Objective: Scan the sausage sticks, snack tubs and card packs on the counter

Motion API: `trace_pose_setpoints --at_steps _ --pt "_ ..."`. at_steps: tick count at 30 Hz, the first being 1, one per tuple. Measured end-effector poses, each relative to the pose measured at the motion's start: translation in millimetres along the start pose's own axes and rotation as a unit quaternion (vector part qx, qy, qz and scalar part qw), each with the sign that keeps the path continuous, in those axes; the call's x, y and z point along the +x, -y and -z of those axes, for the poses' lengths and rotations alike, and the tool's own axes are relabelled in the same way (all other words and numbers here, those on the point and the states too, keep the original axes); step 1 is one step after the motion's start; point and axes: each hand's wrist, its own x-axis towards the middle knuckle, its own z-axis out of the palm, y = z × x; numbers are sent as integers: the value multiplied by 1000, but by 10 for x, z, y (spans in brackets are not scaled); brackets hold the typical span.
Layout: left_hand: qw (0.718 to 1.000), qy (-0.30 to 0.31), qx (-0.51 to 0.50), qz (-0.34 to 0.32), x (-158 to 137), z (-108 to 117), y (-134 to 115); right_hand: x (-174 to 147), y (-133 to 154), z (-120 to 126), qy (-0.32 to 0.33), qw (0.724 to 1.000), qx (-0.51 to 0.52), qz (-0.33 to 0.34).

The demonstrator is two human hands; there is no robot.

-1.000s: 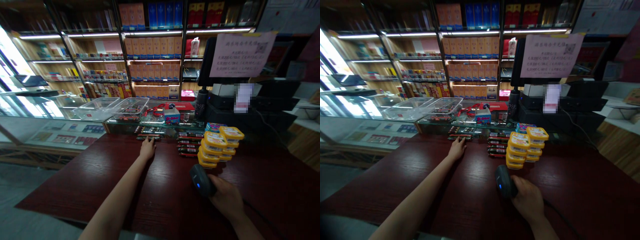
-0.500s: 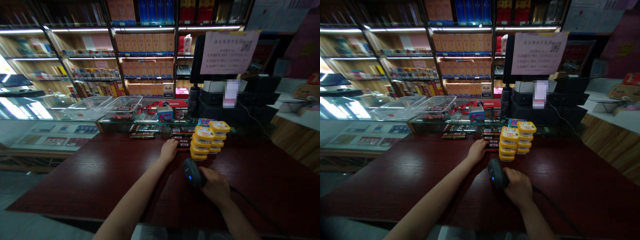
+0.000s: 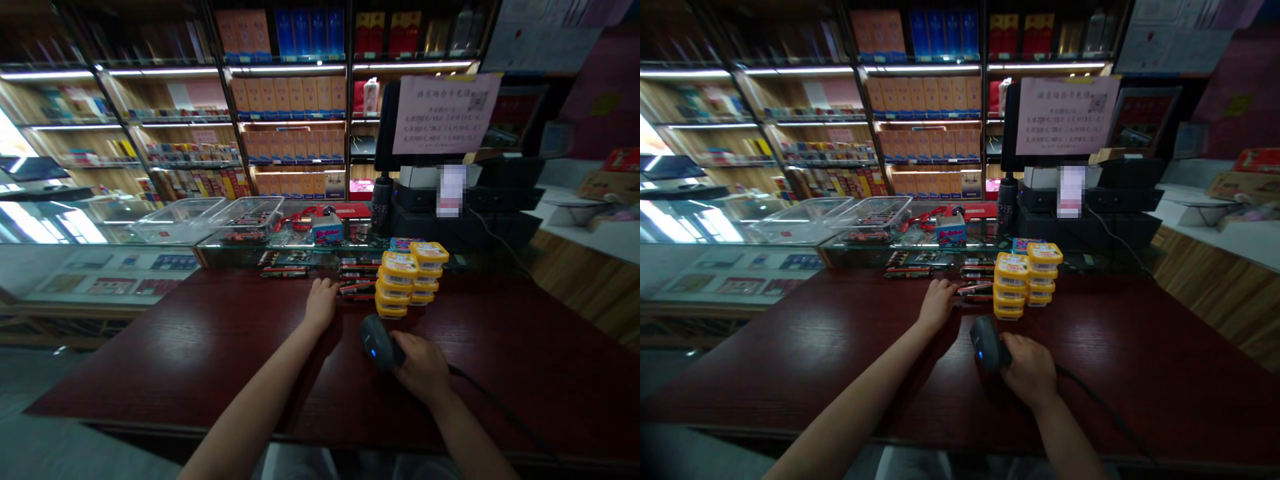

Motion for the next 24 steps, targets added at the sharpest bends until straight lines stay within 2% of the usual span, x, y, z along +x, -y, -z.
trace_pose_setpoints --at_steps 6,11,15,18,24 --pt "995 -40 -28 92 -416 107 309 -19 66 54 4 1000 21 5" --pt "984 -57 -66 156 -499 60 384 -33 179 152 28 991 127 -27" --pt "980 -59 -84 171 -490 13 394 -54 276 245 39 967 246 -58" --pt "978 -61 -85 180 -498 -14 405 -67 349 285 46 949 307 -57" --pt "980 -56 -73 175 -509 -28 409 -75 407 268 38 950 306 -48"
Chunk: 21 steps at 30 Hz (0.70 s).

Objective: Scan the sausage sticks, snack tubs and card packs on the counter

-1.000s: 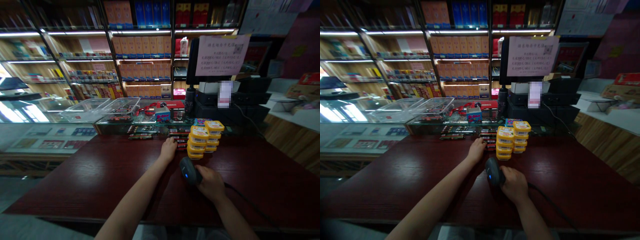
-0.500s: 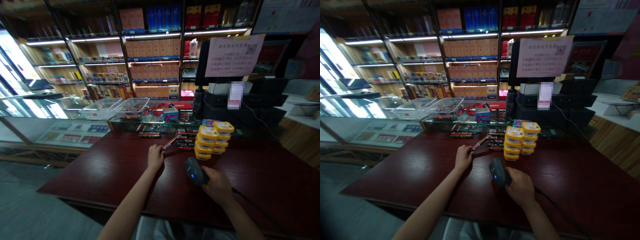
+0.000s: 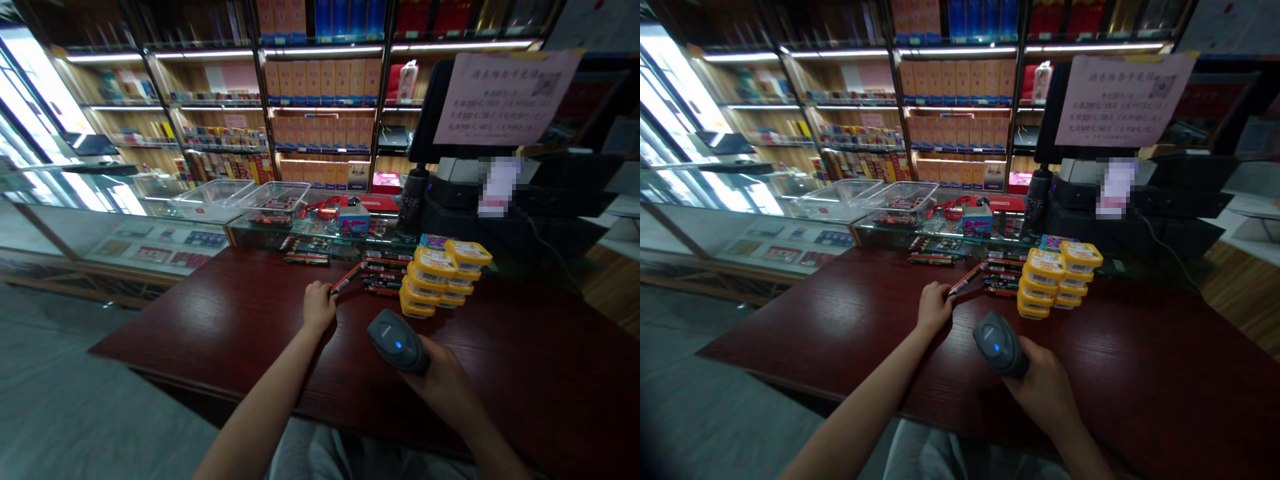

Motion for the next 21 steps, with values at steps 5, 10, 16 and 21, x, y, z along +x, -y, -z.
trace_pose_setpoints --at_steps 5,10,16,21 --pt "1000 7 19 -15 7 18 -19 -9 -2 27 -10 1000 -2 14" --pt "1000 16 6 4 0 22 -30 -10 0 48 -1 999 -50 15" --pt "998 34 43 12 50 66 14 79 -195 82 -24 975 -221 17" --pt "992 55 114 19 262 232 239 127 -518 55 -68 943 -314 90"
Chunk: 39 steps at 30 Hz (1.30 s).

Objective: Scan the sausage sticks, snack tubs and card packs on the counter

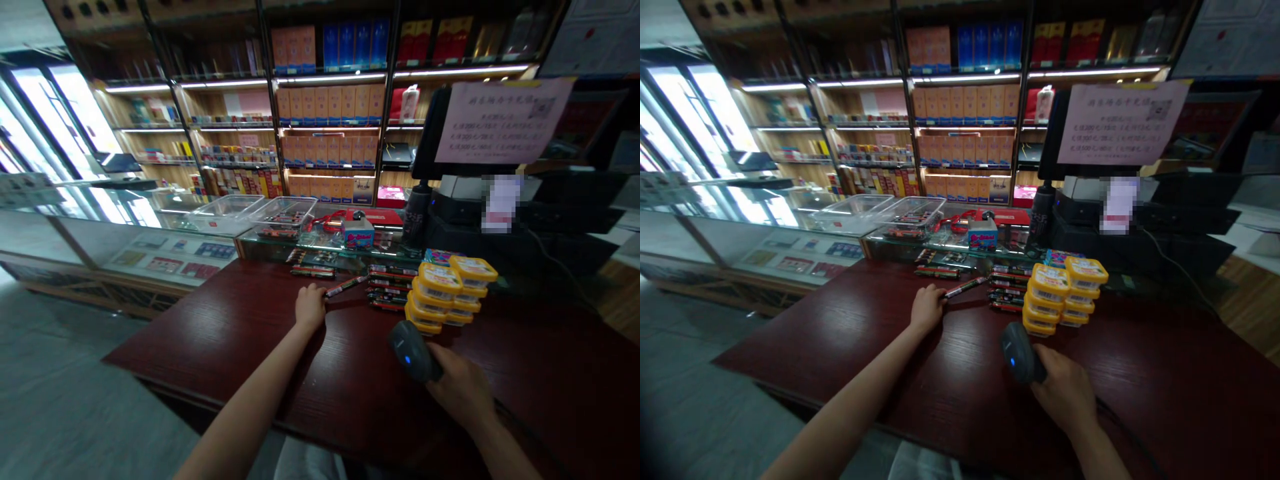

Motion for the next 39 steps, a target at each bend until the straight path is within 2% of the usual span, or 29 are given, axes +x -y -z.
trace_pose_setpoints --at_steps 5,8,10,14,19,29,31,34,39 --pt "998 -4 54 35 256 84 477 -49 -74 -179 -44 997 -12 61" --pt "997 -5 59 43 393 81 711 -44 -86 -221 -52 997 2 60" --pt "997 -12 57 40 452 57 768 -42 -107 -237 -49 997 7 53" --pt "998 -37 55 12 423 -42 602 -58 -156 -254 -32 999 22 37" --pt "997 -24 68 -11 260 -194 295 -74 -145 -233 -9 999 38 20" --pt "997 62 28 -46 477 -306 400 -35 -100 -185 17 999 39 15" --pt "998 54 29 -34 476 -313 370 -23 -87 -176 14 999 30 10" --pt "1000 10 10 -28 423 -298 235 -8 -69 -157 14 1000 22 11" --pt "984 -43 -83 -153 355 -226 -225 -1 -56 -136 10 1000 17 21"
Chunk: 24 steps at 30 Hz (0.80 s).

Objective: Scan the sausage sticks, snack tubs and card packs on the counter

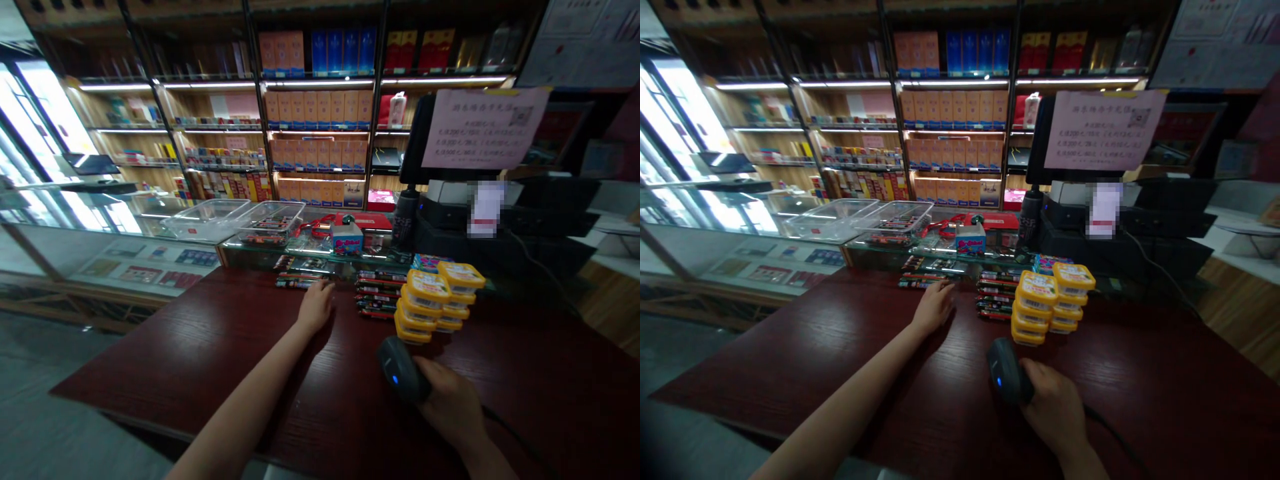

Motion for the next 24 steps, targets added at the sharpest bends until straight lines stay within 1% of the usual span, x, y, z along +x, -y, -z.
trace_pose_setpoints --at_steps 2,5,9,12,15,18,21,24 --pt "999 -9 -29 -39 100 -26 -204 -3 -2 0 2 1000 3 -2" --pt "997 -4 -44 -67 299 -88 -464 -7 -9 -5 8 1000 10 -5" --pt "998 24 -18 -63 526 -170 -697 -3 -15 -10 21 1000 8 -14" --pt "998 44 24 -50 607 -212 -809 8 -10 -5 32 999 8 -24" --pt "996 35 64 -59 631 -244 -886 18 -3 4 35 999 13 -31" --pt "994 26 79 -72 628 -257 -912 21 -6 8 34 999 20 -26" --pt "996 29 73 -45 582 -220 -862 15 -15 9 29 999 15 -20" --pt "998 28 60 -9 440 -126 -743 2 -21 10 14 1000 1 -8"
